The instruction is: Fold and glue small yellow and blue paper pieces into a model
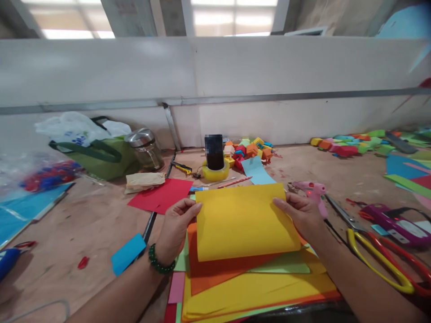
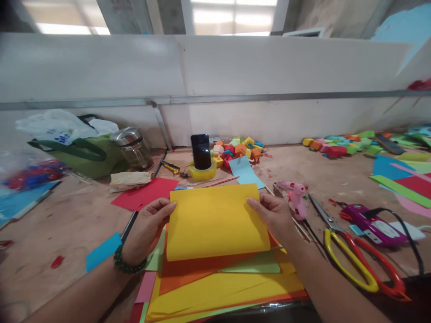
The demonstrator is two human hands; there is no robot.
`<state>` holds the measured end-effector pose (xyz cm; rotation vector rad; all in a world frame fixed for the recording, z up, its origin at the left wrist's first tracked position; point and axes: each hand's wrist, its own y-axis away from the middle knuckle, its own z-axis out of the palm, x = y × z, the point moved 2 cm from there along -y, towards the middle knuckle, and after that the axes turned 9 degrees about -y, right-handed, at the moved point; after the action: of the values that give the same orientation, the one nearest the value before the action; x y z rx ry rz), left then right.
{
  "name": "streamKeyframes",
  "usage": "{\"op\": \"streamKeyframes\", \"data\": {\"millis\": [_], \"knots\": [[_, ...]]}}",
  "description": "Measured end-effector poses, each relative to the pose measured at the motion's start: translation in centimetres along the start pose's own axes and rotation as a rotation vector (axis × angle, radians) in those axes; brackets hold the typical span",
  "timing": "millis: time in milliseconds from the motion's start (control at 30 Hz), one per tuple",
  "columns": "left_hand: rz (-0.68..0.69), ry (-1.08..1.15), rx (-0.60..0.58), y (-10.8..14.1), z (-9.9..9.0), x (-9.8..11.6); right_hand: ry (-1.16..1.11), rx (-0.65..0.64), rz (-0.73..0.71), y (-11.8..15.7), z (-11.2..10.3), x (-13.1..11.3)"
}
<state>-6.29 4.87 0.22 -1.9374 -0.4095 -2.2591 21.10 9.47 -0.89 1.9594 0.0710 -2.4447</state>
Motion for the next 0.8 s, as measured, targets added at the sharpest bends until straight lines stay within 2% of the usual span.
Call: {"op": "streamKeyframes", "data": {"millis": [200,467,633,800], "knots": [[0.014,-0.015,0.019,0.1,-0.1,0.0,-0.004,-0.009,-0.002,0.1,0.3,-0.2],[-0.021,-0.037,0.026,1.3,0.7,2.1,0.049,-0.050,-0.049,0.4,1.9,-1.9],[-0.091,-0.001,0.061,0.7,0.4,1.4,0.115,-0.023,-0.114,0.0,1.0,-0.8],[-0.096,0.016,0.037,0.1,0.0,0.5,0.119,-0.027,-0.121,-0.4,-0.1,0.3]]}}
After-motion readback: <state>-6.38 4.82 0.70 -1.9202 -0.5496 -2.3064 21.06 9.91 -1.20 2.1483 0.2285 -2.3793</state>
